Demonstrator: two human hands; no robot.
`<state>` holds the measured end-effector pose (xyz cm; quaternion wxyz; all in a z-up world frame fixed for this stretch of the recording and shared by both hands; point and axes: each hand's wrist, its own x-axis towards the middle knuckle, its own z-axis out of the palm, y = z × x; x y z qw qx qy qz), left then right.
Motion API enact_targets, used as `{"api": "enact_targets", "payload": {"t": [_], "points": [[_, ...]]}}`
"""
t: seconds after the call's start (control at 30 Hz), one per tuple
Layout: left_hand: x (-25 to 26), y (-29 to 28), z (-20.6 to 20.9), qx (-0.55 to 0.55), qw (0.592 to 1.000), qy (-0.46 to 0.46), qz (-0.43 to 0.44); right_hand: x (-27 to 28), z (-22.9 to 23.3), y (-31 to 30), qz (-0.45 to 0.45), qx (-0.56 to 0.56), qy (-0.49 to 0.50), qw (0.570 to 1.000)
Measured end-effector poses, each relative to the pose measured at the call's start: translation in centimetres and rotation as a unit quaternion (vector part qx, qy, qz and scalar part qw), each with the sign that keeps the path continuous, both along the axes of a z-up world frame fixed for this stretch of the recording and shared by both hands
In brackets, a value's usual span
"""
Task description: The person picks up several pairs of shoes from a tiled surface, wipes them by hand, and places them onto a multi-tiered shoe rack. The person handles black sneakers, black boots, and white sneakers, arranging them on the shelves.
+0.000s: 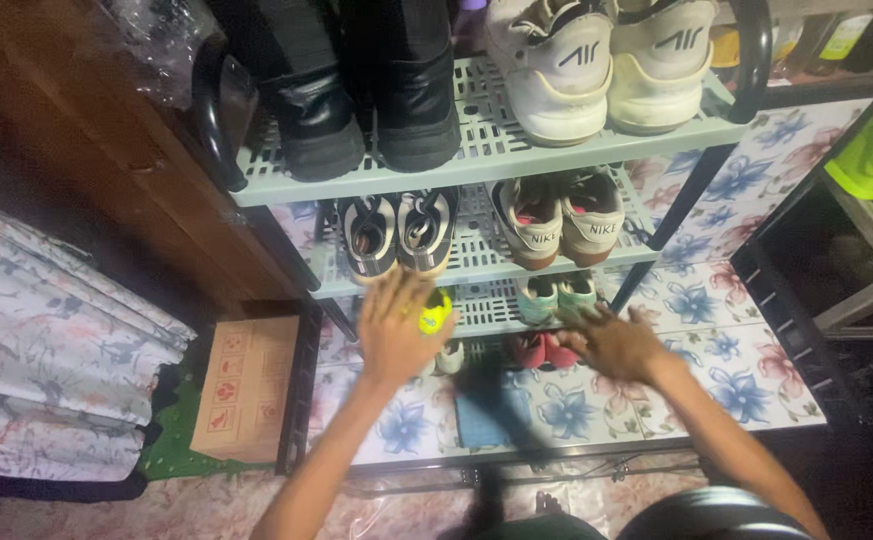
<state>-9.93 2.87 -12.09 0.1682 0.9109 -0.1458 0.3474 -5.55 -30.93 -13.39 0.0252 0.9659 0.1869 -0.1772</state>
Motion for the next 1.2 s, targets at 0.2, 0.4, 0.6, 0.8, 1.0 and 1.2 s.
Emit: {"api": "enact_targets", "payload": {"t": [0.2,0.4,0.6,0.8,1.0,1.2], "points": [[0.8,0.1,9.5,-0.019,0.994,-0.11,0.01,0.1,12.6,1.2,-0.043,0.072,-0.108,0.991],[2.8,-4.2,14.3,0.034,0.986,-0.157,0.035,-0.4,18.2,6.7,0.062,0.265,-0.471,0.839],[5.3,-6.8,13.3,0.072,0.989,-0.116,0.053,1.9,16.9,11.1,0.091,0.274,-0.526,0.8],[7.5,-6.5,10.7,0.077,0.99,-0.099,0.065,5.1,13.2,11.7,0.096,0.251,-0.544,0.795],[8.2,-6.0,9.5,0.091,0.989,-0.1,0.067,5.7,11.5,11.4,0.085,0.249,-0.542,0.798],[8.1,-6.1,9.7,0.096,0.988,-0.104,0.067,5.3,12.0,11.7,0.078,0.257,-0.538,0.799]]}}
